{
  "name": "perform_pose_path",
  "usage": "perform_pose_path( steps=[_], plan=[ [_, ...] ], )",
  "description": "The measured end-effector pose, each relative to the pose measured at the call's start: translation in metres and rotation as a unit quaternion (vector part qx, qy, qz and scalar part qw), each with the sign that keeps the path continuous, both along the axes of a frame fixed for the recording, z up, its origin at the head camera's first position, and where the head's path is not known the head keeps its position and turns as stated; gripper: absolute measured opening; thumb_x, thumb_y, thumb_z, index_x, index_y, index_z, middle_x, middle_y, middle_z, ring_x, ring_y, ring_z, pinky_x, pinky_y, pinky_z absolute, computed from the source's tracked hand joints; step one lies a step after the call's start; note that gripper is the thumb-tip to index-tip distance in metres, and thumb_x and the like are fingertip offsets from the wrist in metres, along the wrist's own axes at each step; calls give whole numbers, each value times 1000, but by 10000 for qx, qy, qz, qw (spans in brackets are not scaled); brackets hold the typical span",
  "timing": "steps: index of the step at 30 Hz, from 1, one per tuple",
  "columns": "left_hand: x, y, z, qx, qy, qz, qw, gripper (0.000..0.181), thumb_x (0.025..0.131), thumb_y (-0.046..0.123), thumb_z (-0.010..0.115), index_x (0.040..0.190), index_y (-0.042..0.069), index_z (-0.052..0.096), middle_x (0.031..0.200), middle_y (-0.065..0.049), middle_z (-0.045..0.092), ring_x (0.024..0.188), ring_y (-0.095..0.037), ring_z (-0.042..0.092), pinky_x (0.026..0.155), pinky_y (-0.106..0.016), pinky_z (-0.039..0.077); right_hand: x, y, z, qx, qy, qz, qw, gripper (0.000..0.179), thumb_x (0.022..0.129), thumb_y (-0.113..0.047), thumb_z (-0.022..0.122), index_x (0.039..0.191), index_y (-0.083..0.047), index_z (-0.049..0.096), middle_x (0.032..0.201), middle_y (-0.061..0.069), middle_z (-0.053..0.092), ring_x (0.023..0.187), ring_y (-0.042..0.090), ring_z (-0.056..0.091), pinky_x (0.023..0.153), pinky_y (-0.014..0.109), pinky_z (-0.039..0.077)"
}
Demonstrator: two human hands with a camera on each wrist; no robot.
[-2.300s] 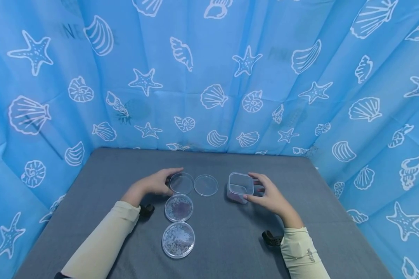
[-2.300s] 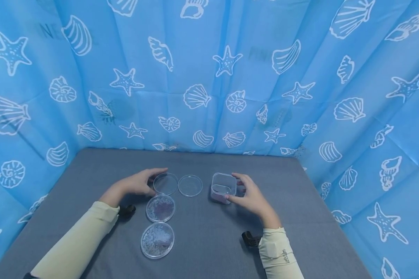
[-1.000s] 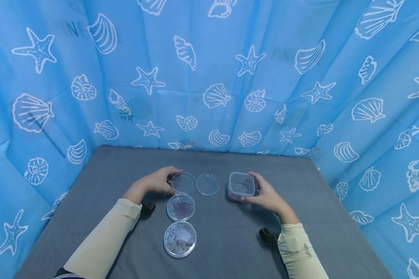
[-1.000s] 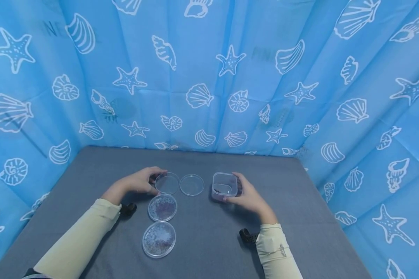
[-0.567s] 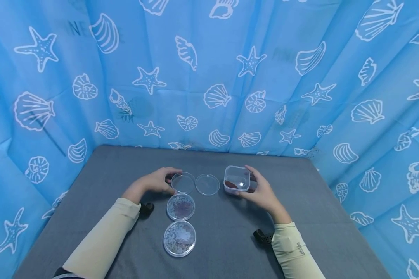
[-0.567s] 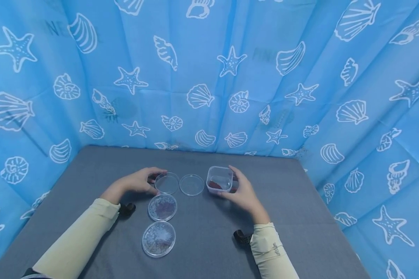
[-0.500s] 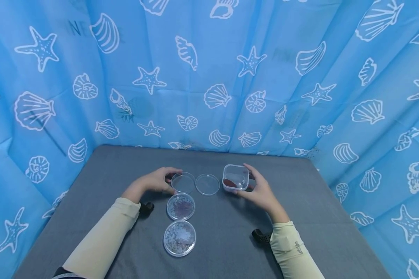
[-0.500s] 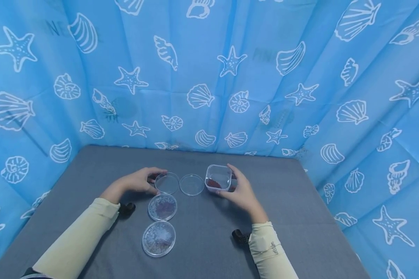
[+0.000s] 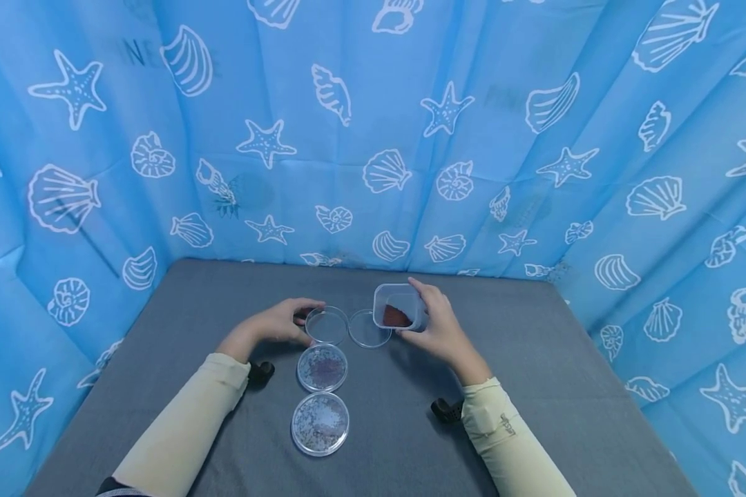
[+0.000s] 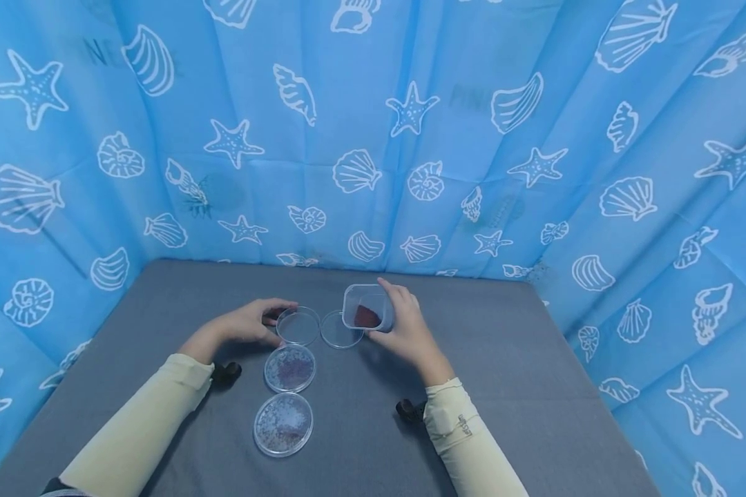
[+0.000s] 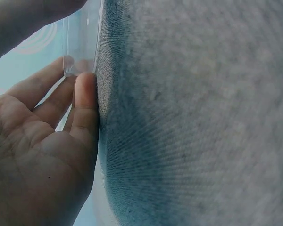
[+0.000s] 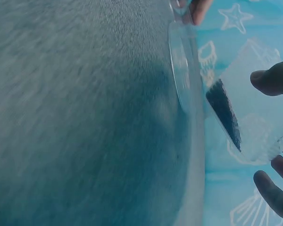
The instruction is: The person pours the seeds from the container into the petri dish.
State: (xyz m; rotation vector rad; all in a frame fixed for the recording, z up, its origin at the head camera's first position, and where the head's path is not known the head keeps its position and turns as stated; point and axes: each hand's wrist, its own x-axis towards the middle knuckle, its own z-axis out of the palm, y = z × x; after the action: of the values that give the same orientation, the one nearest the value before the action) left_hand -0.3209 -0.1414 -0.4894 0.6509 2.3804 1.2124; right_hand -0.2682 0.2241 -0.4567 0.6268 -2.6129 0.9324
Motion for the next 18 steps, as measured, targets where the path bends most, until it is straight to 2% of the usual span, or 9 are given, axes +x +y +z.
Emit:
perform_pose_path(
  steps=[5,11,18],
  plan=[
    [0,0,-2,74,-68,12,9999,91,83,13,90,162,10,44,163,-18,46,145,-43,50,120,-55,48,-6,-17,1,356,165,120,9992,104,74,-13,97,162,-15,42,149,18,54,134,40,49,108,60,52],
    [0,0,-4,-2,-74,43,10000,91,83,12,89,162,13,45,163,-17,46,146,-42,49,120,-54,48,-14,-37,3,620,354,324,9969,101,74,-12,97,160,-11,44,148,17,54,136,40,49,109,58,54],
    [1,0,-2,16,-139,90,9999,91,84,10,88,163,12,43,165,-18,44,147,-44,48,121,-55,47,-21,-55,5,1025,545,423,9923,100,74,-9,96,160,-13,46,151,16,52,139,40,46,108,55,56]
  ],
)
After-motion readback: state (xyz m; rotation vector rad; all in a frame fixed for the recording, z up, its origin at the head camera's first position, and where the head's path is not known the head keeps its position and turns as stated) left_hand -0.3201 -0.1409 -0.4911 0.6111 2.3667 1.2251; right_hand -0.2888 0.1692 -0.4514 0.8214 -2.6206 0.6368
